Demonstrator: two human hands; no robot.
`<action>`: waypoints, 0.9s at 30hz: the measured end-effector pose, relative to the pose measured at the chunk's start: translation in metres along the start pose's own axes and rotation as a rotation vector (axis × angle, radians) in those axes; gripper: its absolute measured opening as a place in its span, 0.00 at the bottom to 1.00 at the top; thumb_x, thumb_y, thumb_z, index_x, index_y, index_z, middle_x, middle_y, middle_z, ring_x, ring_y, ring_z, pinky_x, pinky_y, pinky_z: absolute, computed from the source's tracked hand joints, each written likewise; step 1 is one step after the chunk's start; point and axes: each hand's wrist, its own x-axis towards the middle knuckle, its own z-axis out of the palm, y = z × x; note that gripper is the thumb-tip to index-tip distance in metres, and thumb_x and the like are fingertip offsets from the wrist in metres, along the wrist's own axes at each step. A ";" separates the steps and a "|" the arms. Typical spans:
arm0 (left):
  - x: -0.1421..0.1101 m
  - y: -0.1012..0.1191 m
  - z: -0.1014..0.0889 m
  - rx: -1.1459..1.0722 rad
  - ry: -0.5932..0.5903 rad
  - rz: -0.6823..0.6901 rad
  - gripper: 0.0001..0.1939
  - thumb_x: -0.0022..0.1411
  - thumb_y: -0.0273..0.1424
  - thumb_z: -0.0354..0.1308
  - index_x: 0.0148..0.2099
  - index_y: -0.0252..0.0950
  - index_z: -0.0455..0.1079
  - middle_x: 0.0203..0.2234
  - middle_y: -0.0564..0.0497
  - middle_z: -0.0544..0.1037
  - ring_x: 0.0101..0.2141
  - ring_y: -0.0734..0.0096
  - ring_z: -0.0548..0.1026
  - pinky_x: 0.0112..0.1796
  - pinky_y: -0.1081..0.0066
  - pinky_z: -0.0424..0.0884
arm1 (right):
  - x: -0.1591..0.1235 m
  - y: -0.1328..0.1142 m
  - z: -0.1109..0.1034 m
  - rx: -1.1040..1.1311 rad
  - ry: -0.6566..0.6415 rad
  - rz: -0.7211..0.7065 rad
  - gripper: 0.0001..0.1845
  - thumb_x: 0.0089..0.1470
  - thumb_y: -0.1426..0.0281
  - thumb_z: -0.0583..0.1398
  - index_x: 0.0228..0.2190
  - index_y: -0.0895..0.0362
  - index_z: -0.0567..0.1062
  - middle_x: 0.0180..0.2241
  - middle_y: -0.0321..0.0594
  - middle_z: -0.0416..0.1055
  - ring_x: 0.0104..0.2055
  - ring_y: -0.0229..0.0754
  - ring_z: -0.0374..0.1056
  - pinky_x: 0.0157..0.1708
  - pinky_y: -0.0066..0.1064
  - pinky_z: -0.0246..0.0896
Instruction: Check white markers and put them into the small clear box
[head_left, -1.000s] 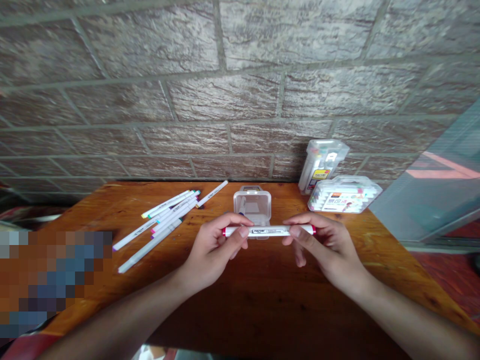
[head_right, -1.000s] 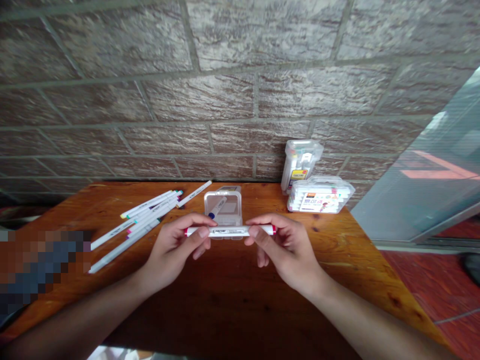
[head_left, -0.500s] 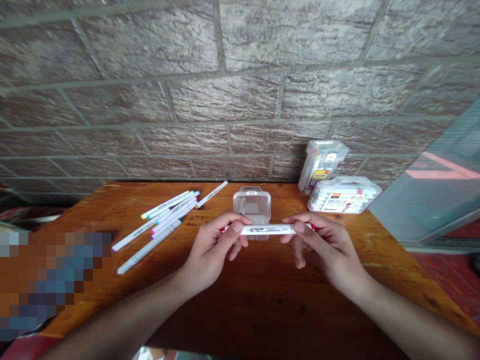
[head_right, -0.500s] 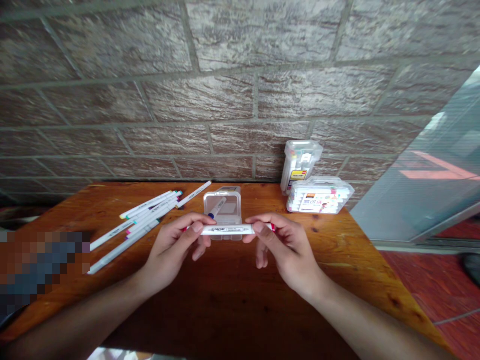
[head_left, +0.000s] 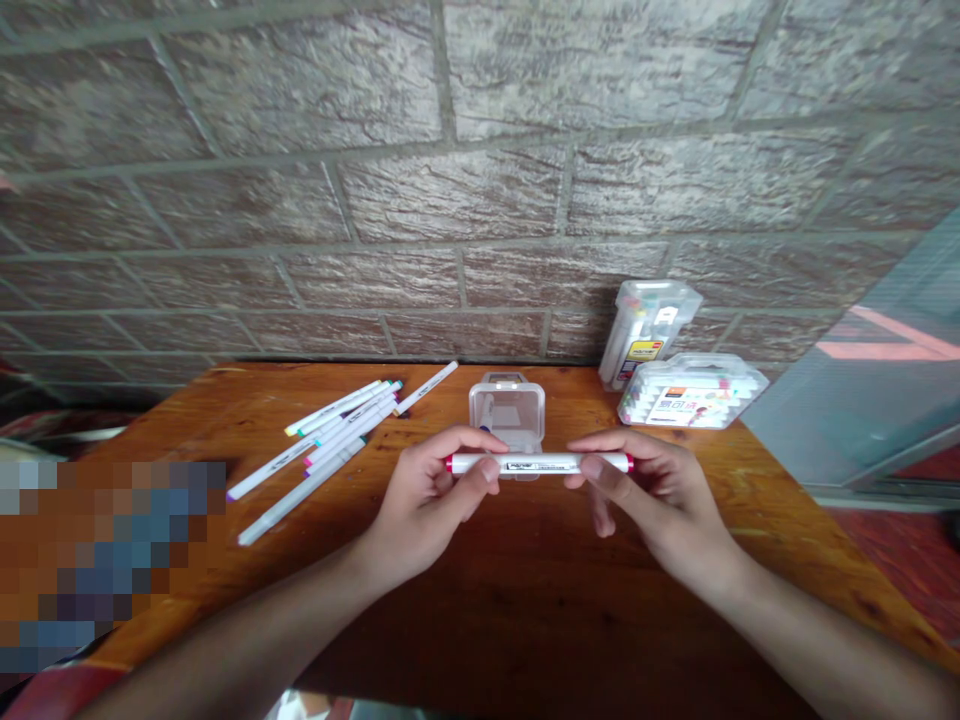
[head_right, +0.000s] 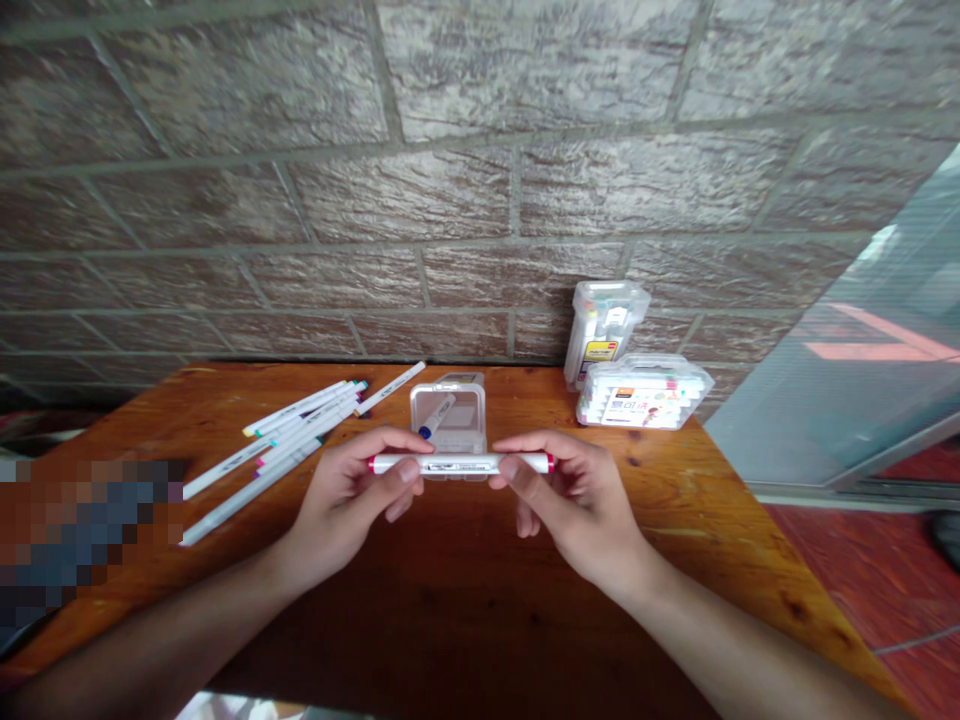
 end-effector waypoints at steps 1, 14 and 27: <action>0.000 0.000 0.000 -0.013 0.000 -0.003 0.16 0.69 0.42 0.66 0.48 0.34 0.79 0.26 0.51 0.78 0.19 0.81 0.64 0.21 0.76 0.57 | 0.000 0.000 0.000 0.009 -0.003 -0.001 0.11 0.61 0.60 0.71 0.41 0.55 0.85 0.29 0.41 0.84 0.16 0.33 0.70 0.16 0.24 0.66; -0.001 0.002 -0.001 -0.052 -0.001 0.084 0.11 0.68 0.35 0.68 0.47 0.34 0.80 0.26 0.52 0.80 0.20 0.81 0.67 0.23 0.77 0.62 | -0.002 0.004 -0.004 0.023 -0.034 -0.006 0.09 0.60 0.65 0.72 0.42 0.52 0.86 0.29 0.40 0.85 0.16 0.31 0.70 0.17 0.20 0.67; 0.000 0.003 0.001 -0.142 0.015 -0.019 0.16 0.67 0.41 0.69 0.48 0.33 0.79 0.26 0.48 0.82 0.18 0.81 0.66 0.20 0.78 0.61 | -0.001 0.006 -0.003 0.094 -0.011 -0.017 0.07 0.61 0.66 0.72 0.42 0.50 0.86 0.30 0.40 0.86 0.15 0.31 0.70 0.16 0.20 0.66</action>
